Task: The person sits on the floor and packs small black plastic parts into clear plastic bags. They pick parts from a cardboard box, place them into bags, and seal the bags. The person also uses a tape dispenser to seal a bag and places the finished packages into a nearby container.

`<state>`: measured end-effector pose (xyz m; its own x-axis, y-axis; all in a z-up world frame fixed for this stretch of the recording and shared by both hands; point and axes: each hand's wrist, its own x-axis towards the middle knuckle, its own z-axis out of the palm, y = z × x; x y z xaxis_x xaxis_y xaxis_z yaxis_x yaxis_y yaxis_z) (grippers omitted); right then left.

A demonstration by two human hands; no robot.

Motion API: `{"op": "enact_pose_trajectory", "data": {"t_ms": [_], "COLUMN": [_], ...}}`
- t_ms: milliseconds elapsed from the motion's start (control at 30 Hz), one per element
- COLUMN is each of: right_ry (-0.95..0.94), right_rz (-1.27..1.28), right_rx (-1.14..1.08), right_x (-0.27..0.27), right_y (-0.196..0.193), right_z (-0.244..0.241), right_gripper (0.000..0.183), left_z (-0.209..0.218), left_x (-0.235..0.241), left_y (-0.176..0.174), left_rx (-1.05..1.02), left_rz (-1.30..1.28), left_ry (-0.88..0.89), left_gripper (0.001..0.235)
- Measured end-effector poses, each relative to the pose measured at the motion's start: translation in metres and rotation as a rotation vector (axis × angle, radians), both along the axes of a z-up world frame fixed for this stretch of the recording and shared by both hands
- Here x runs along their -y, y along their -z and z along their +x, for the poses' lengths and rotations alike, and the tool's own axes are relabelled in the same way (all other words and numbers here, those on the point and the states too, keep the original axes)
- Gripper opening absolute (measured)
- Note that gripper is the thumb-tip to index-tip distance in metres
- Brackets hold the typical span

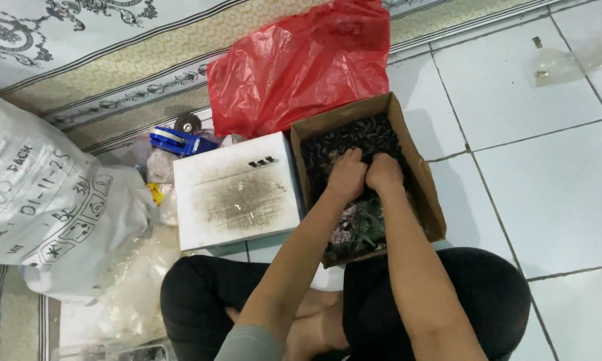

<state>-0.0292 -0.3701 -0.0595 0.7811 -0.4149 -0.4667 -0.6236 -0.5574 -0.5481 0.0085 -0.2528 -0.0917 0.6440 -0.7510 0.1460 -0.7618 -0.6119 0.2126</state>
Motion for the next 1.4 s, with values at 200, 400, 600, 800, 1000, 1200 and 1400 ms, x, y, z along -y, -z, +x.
{"op": "enact_pose_trajectory", "data": {"t_ms": [200, 400, 600, 800, 1000, 1200, 1400], "right_ry": [0.078, 0.163, 0.157, 0.122, 0.241, 0.257, 0.079], "right_rz": [0.048, 0.117, 0.091, 0.11, 0.21, 0.24, 0.101], "right_rx": [-0.005, -0.072, -0.115, 0.129, 0.097, 0.061, 0.01], "right_x": [0.008, 0.023, 0.048, 0.049, 0.044, 0.044, 0.052], "right_y": [0.012, 0.004, 0.085, 0.094, 0.065, 0.055, 0.073], "right_z": [0.001, 0.003, 0.017, 0.013, -0.001, -0.006, -0.001], "right_gripper": [0.021, 0.023, 0.022, 0.027, 0.03, 0.03, 0.039], "left_z": [0.008, 0.011, 0.011, 0.012, 0.006, 0.015, 0.029], "left_x": [0.01, 0.019, 0.021, 0.015, 0.008, 0.012, 0.031], "left_y": [0.006, 0.017, 0.036, 0.021, 0.002, 0.011, 0.066], "left_rx": [-0.649, -0.777, -0.728, -0.837, -1.015, -1.065, -0.921], "left_rz": [-0.061, -0.205, -0.247, -0.381, -0.451, -0.388, -0.289], "left_ry": [-0.194, -0.219, -0.21, -0.277, -0.359, -0.393, -0.394], "left_gripper": [0.01, 0.013, 0.018, 0.025, 0.028, 0.03, 0.028]}}
